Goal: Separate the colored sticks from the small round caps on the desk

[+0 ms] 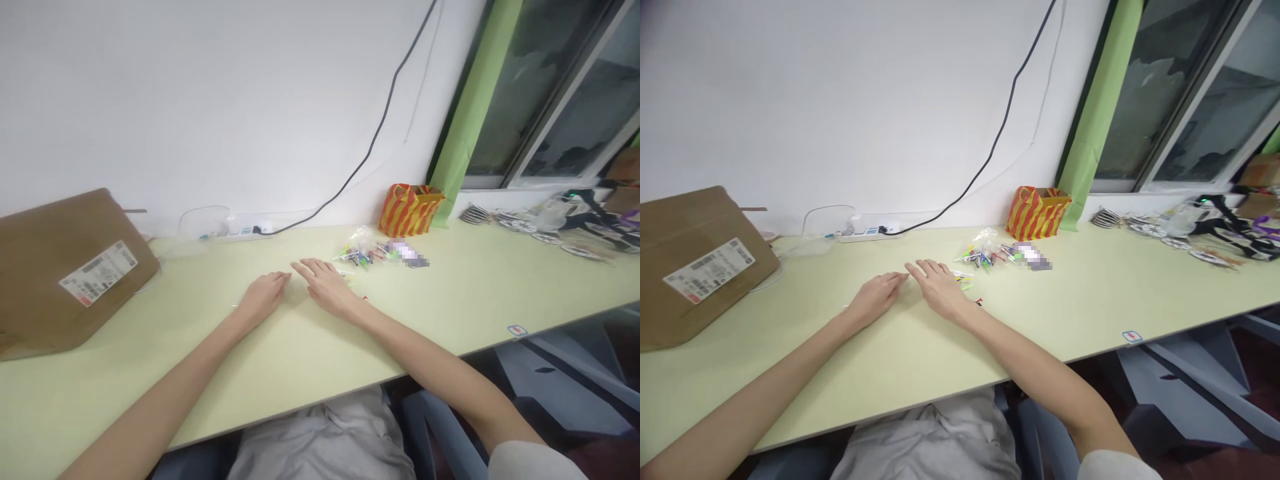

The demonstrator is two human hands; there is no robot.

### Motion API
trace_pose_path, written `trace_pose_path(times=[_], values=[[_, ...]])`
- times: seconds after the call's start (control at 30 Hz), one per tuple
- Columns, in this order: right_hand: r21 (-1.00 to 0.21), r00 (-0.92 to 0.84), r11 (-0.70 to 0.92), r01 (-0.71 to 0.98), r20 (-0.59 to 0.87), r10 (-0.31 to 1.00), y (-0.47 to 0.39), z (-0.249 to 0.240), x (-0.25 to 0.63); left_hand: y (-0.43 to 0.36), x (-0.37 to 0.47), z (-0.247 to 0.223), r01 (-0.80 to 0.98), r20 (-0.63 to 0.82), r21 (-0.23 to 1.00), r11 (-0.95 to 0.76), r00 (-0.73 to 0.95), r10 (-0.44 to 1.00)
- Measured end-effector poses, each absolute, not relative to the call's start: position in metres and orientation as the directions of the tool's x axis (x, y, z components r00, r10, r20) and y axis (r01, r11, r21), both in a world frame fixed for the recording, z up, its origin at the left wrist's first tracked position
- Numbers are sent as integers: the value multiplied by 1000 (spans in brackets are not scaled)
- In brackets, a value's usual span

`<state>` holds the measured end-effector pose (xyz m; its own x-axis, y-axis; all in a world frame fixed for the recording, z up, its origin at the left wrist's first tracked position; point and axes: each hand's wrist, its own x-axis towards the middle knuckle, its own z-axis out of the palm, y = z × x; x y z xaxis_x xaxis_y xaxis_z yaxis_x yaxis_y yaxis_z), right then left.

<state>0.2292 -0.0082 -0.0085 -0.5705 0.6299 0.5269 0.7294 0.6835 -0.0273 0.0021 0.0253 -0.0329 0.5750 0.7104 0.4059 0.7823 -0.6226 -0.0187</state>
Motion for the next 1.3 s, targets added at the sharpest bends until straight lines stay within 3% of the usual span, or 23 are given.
trace_pose_path(times=[0.33,0.6,0.9,1.3], values=[[-24,-559,694,720,573,599,3,-16,234,23,-4,-16,745,654,-103,-660,550,519],[84,-595,675,733,560,577,4,-16,227,23,1,-21,748,659,-88,-658,539,524],[-210,-456,709,673,636,622,0,-15,236,11,6,-18,677,566,39,-735,591,574],[-216,-421,776,592,739,526,-4,-12,240,7,6,-9,631,580,66,-773,606,544]])
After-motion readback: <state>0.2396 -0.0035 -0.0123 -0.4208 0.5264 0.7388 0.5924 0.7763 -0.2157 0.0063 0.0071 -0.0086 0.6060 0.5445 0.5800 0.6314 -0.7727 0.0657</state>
